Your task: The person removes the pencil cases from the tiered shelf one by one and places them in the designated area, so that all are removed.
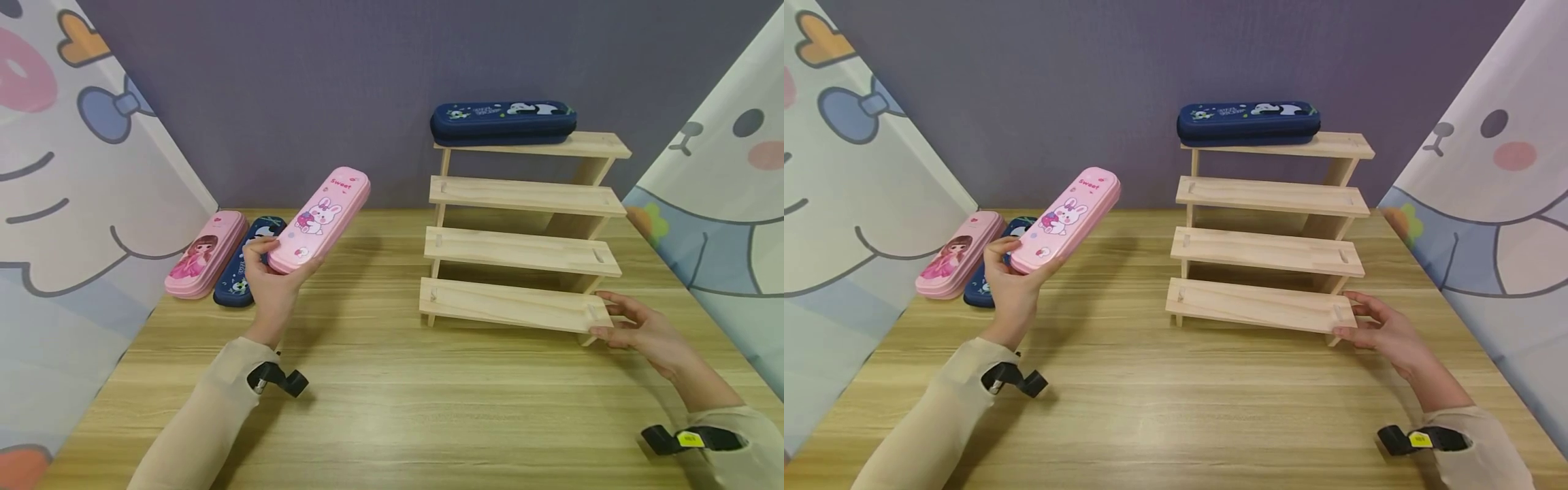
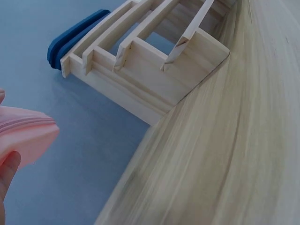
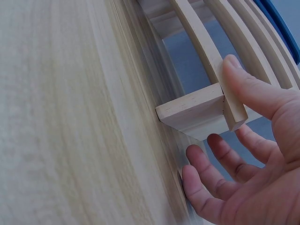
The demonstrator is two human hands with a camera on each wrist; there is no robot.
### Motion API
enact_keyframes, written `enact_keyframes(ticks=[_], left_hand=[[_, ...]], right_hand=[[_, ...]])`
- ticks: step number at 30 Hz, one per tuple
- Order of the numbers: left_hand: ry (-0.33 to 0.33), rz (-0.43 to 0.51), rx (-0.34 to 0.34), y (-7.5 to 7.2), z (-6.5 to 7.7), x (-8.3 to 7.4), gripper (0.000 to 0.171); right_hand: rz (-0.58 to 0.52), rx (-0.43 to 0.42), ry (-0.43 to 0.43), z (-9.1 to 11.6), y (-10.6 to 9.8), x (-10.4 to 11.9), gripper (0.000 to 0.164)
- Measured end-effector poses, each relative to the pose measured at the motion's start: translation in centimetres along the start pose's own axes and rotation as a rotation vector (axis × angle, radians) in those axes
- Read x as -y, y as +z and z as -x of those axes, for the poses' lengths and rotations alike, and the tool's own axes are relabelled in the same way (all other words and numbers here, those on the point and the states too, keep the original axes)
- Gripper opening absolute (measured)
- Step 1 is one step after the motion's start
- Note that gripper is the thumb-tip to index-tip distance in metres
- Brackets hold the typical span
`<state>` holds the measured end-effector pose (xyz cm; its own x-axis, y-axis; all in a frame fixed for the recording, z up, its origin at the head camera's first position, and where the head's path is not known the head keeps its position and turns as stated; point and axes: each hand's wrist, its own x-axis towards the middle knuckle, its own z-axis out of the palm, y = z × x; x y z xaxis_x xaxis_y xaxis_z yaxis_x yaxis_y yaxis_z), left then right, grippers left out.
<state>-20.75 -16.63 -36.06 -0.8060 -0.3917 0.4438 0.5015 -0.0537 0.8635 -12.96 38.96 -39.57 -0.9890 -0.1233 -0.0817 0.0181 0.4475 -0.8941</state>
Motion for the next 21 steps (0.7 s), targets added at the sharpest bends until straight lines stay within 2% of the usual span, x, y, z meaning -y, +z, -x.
enact_keyframes(ticks=[6, 15, 21], left_hand=[[-0.047, -0.052, -0.053, -0.8, 0.1, 0.3, 0.062], [-0.01, -0.157, -0.153, -2.0, 0.1, 1.4, 0.06], [-0.082, -0.231, -0.178, -2.7, 0.1, 1.9, 0.06]], right_hand=[[0.005, -0.001, 0.0, 0.0, 0.0, 0.0, 0.064], [0.008, 0.002, 0.0, 0.0, 0.0, 0.1, 0.064], [0.007, 0.0, 0.006, 0.0, 0.0, 0.2, 0.064]])
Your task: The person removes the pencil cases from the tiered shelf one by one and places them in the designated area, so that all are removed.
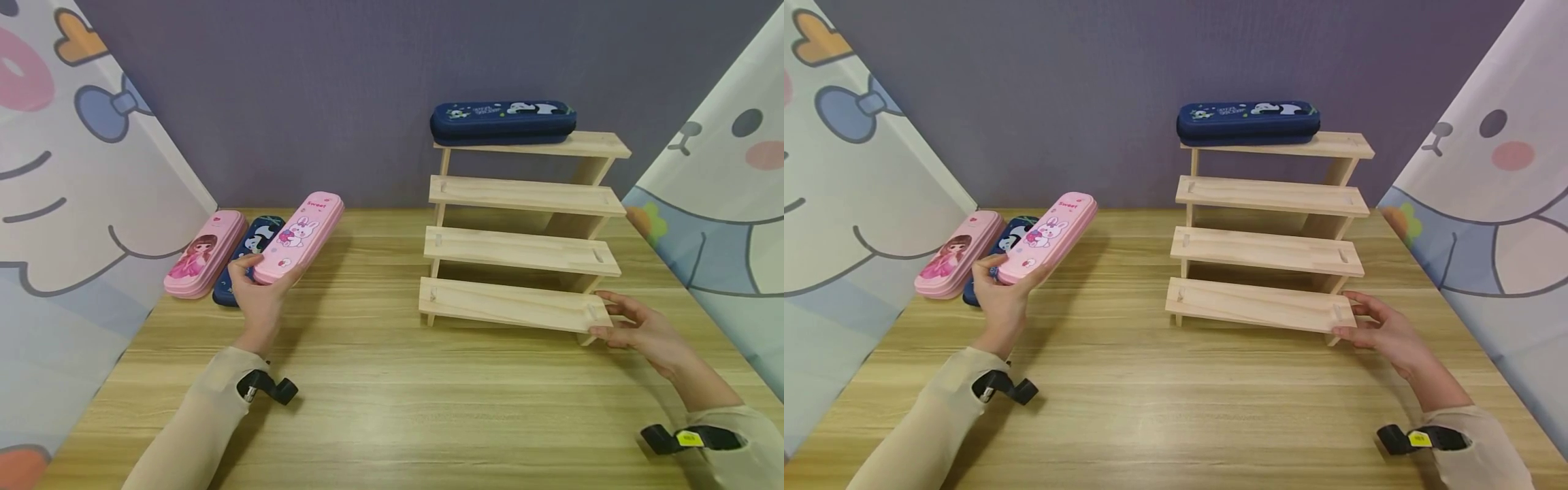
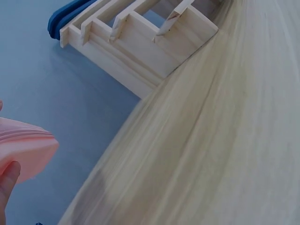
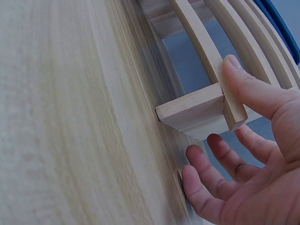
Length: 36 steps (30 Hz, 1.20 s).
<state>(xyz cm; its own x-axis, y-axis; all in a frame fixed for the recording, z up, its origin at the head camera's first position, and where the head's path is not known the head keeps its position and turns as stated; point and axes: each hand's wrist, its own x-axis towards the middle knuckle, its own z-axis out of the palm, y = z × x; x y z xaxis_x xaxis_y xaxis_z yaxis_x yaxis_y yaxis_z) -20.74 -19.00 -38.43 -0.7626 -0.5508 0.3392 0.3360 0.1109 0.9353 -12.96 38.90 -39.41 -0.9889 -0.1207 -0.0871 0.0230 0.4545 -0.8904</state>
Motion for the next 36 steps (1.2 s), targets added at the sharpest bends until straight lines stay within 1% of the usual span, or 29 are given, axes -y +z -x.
enact_keyframes(ticks=[4, 12, 17, 19, 24, 28, 33, 36], left_hand=[[-0.035, -0.023, -0.002, -0.3, 0.0, 0.3, 0.061], [-0.067, -0.069, -0.02, -0.7, -0.1, 0.7, 0.062], [-0.062, -0.082, -0.047, -0.9, -0.2, 1.2, 0.06], [-0.074, -0.091, -0.055, -1.0, -0.2, 1.4, 0.058], [-0.131, -0.133, -0.076, -1.2, -0.1, 1.6, 0.058], [-0.141, -0.151, -0.088, -1.3, -0.1, 1.7, 0.059], [-0.157, -0.177, -0.07, -1.6, 0.0, 1.8, 0.06], [-0.191, -0.189, -0.026, -1.8, 0.1, 1.8, 0.064]], right_hand=[[0.0, 0.0, 0.003, 0.0, 0.0, 0.0, 0.064], [0.0, 0.0, 0.009, 0.1, 0.0, 0.1, 0.064], [-0.006, 0.008, 0.015, 0.1, 0.1, 0.2, 0.063], [-0.012, 0.009, 0.011, 0.1, 0.2, 0.2, 0.063], [-0.019, 0.008, 0.004, 0.0, 0.2, 0.2, 0.063], [-0.012, 0.005, 0.009, 0.0, 0.2, 0.2, 0.062], [-0.026, 0.007, 0.01, 0.0, 0.0, 0.0, 0.062], [-0.035, 0.004, 0.011, 0.0, -0.1, 0.0, 0.062]])
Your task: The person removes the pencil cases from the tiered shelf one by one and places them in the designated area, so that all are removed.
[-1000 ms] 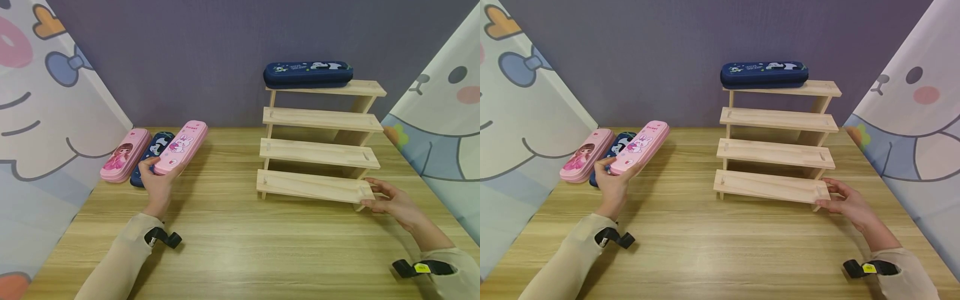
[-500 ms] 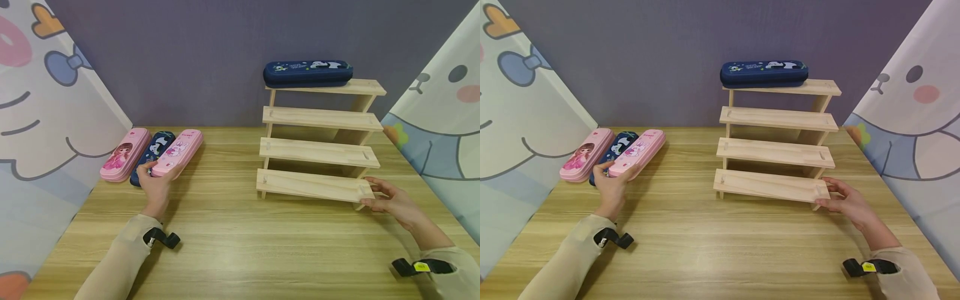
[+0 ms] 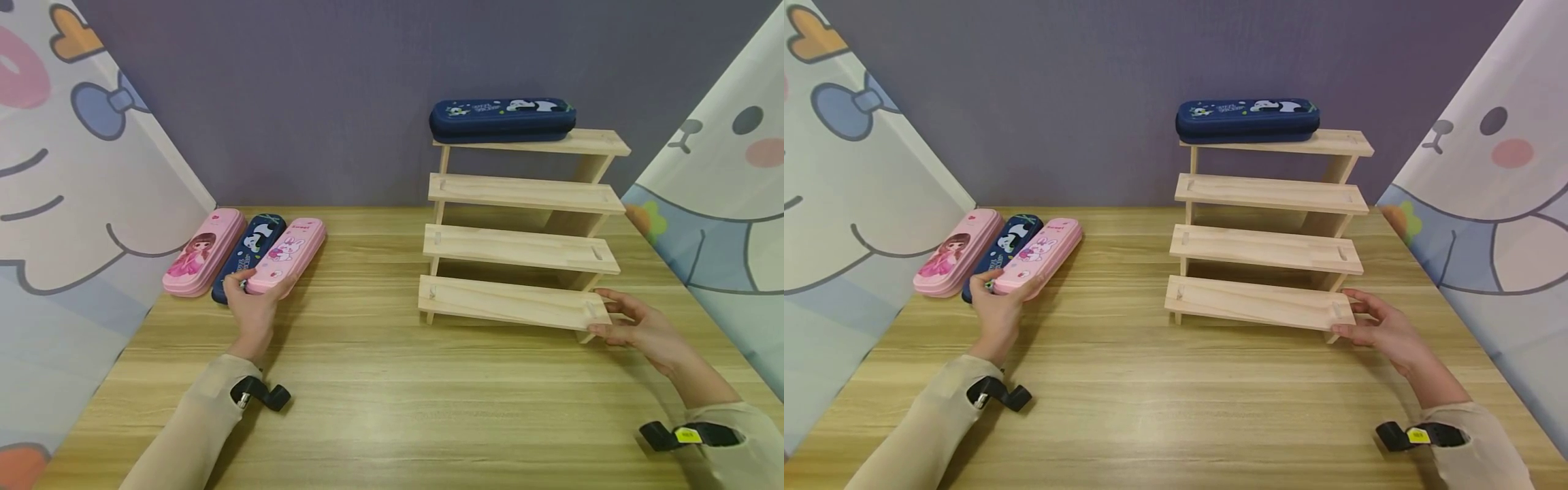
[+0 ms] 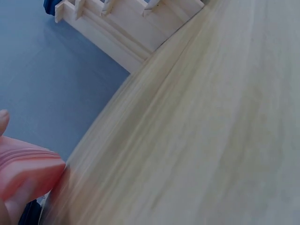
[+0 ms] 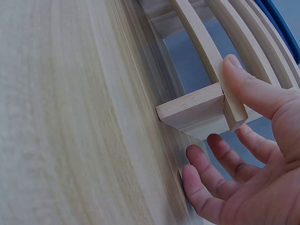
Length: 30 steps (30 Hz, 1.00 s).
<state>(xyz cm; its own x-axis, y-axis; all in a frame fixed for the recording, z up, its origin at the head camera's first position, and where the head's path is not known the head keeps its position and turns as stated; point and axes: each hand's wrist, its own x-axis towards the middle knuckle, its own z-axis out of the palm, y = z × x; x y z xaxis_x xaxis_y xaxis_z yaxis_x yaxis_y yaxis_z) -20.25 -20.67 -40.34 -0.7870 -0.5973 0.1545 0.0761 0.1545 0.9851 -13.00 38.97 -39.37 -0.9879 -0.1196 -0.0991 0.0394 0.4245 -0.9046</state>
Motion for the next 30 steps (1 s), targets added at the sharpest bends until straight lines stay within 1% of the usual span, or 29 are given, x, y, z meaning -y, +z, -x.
enact_keyframes(ticks=[3, 5, 10, 12, 14, 15, 18, 19, 21, 25, 28, 30], left_hand=[[-0.018, 0.002, 0.062, -0.3, 0.2, 0.2, 0.07], [-0.008, 0.001, 0.097, -0.5, 0.3, 0.3, 0.073], [0.06, -0.032, 0.141, -0.9, 0.6, 0.6, 0.07], [0.098, -0.065, 0.166, -1.1, 0.6, 0.6, 0.068], [0.153, -0.118, 0.198, -1.3, 0.4, 0.5, 0.066], [0.191, -0.151, 0.212, -1.4, 0.3, 0.5, 0.067], [0.293, -0.266, 0.252, -1.8, -0.1, 0.3, 0.069], [0.315, -0.304, 0.268, -1.9, -0.2, 0.2, 0.071], [0.329, -0.387, 0.307, -2.1, -0.3, -0.1, 0.076], [0.295, -0.56, 0.394, -2.5, -0.3, -1.1, 0.084], [0.302, -0.674, 0.426, -2.7, -0.3, -1.7, 0.086], [0.331, -0.746, 0.435, -2.8, -0.3, -2.0, 0.087]], right_hand=[[-0.004, 0.005, -0.005, 0.0, -0.1, -0.1, 0.063], [-0.001, 0.006, -0.007, 0.0, -0.1, -0.1, 0.063], [0.012, 0.01, -0.005, 0.0, -0.1, 0.0, 0.064], [0.014, 0.008, -0.005, 0.0, 0.0, 0.0, 0.063], [0.011, 0.01, -0.006, 0.0, 0.0, -0.1, 0.063], [0.012, 0.008, -0.006, 0.0, 0.0, -0.1, 0.063], [0.013, 0.002, -0.006, 0.0, 0.0, -0.1, 0.063], [0.012, 0.001, -0.006, 0.0, 0.0, -0.1, 0.063], [0.017, -0.006, -0.004, 0.0, 0.0, -0.1, 0.064], [0.024, -0.007, -0.001, 0.0, 0.0, 0.0, 0.064], [0.025, -0.002, -0.001, 0.0, 0.1, 0.1, 0.064], [0.025, 0.0, -0.004, 0.0, 0.2, 0.2, 0.064]])
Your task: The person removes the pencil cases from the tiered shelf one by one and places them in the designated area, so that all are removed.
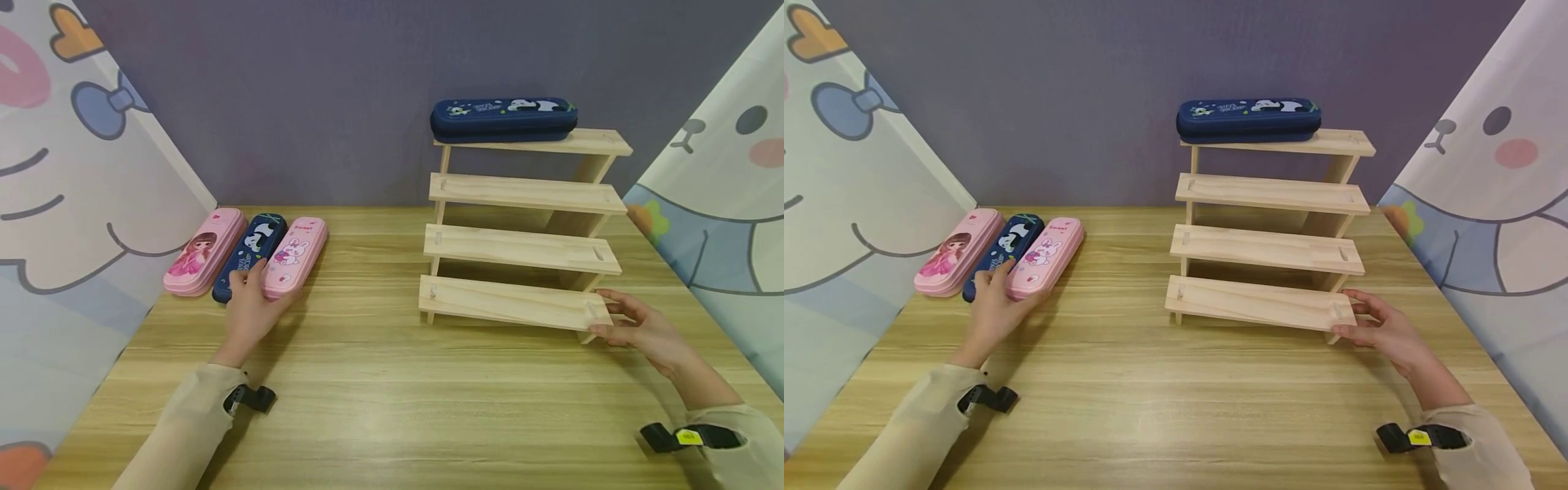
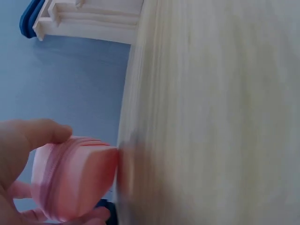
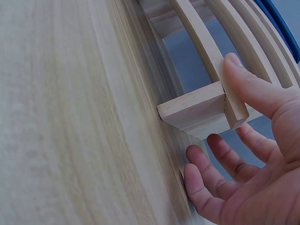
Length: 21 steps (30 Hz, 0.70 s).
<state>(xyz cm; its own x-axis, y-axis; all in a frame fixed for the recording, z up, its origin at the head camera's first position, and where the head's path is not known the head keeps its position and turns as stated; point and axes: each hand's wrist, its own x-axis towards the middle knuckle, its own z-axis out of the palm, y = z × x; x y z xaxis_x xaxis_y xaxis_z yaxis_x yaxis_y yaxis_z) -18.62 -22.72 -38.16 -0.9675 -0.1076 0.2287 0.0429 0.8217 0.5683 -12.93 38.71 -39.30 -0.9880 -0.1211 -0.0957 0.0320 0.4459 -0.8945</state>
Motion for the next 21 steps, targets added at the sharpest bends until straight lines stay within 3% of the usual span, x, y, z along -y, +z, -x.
enact_keyframes(ticks=[3, 10, 15, 21], left_hand=[[0.011, -0.103, 0.041, -0.4, -0.1, -0.2, 0.088], [-0.021, -0.255, 0.228, -0.5, -0.8, -0.5, 0.092], [-0.059, -0.293, 0.324, -0.3, -1.5, -0.3, 0.098], [-0.108, -0.264, 0.389, -0.1, -2.1, -0.1, 0.102]], right_hand=[[0.003, -0.005, 0.002, 0.0, 0.1, 0.1, 0.064], [-0.015, -0.004, -0.003, 0.0, 0.1, 0.1, 0.064], [-0.021, -0.003, -0.006, 0.0, 0.0, -0.1, 0.064], [-0.01, 0.001, -0.004, 0.0, -0.2, -0.2, 0.064]])
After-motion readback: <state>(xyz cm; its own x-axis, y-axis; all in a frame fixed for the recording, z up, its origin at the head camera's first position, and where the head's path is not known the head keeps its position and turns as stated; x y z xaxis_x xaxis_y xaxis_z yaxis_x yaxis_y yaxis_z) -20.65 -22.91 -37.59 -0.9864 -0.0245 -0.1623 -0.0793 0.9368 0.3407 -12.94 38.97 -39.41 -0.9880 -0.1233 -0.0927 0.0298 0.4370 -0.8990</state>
